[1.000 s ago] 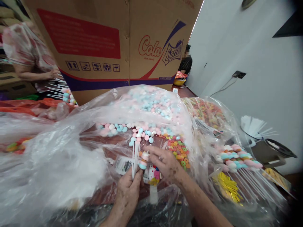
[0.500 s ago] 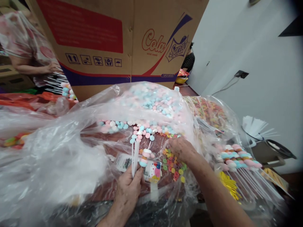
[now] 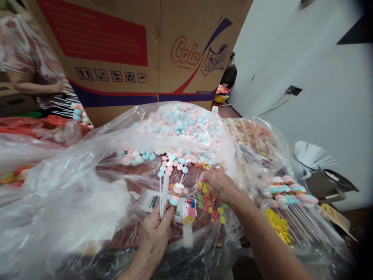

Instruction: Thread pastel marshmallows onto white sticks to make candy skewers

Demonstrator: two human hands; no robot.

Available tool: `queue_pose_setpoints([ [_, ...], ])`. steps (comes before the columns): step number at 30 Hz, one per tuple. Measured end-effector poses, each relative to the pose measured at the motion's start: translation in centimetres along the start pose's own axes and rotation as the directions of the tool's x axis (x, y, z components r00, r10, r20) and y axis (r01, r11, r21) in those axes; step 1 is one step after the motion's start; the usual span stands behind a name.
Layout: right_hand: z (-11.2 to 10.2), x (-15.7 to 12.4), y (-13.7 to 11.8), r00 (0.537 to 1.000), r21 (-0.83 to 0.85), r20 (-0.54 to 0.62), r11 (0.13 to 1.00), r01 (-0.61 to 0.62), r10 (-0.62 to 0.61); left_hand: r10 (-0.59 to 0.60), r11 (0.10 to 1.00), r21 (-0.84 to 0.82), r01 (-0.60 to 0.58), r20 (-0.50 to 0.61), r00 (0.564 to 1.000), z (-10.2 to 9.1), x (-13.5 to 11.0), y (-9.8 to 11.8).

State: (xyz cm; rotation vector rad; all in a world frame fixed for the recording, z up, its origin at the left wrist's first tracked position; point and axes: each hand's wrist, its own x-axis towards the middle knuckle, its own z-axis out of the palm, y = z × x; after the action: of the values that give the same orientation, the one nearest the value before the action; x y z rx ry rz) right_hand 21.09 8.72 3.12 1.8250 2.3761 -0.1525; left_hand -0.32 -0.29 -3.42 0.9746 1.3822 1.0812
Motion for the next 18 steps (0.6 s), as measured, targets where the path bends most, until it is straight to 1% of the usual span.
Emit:
queue_pose_setpoints([
  [2, 0.7, -0.2, -0.8, 1.0, -0.03, -0.011, 0.999, 0.02, -0.02, 0.001, 1.0, 0.003, -0.001, 0.007, 1.0, 0.0, 0.0, 0.1],
  [6, 1.7, 0.2, -2.1, 0.993, 0.101, -0.11, 0.994, 0.045, -0.034, -0.026, 1.0, -0.007, 0.026, 0.011, 1.0, 0.1, -0.1, 0.3],
  [10, 1.7, 1.7, -1.6, 0.977, 0.271, -0.213, 0.96, 0.067, -0.008, -0.057, 0.997, -0.042, 0.059, 0.032, 0.998, 0.2, 0.0, 0.4],
  [12, 1.3, 2.5, -1.0, 0.969, 0.306, -0.246, 0.951, 0.046, 0.033, -0.05, 0.998, -0.046, 0.052, 0.041, 0.998, 0.2, 0.0, 0.4],
  [15, 0.4, 3.3, -0.5, 0.974, 0.292, -0.214, 0.956, -0.013, 0.079, -0.032, 0.999, -0.033, 0.032, 0.026, 0.999, 0.1, 0.1, 0.2],
  [18, -0.4, 3.8, -0.5, 0.992, 0.259, -0.109, 0.965, -0.029, 0.059, -0.036, 0.998, -0.045, 0.037, 0.026, 0.999, 0.1, 0.2, -0.1],
])
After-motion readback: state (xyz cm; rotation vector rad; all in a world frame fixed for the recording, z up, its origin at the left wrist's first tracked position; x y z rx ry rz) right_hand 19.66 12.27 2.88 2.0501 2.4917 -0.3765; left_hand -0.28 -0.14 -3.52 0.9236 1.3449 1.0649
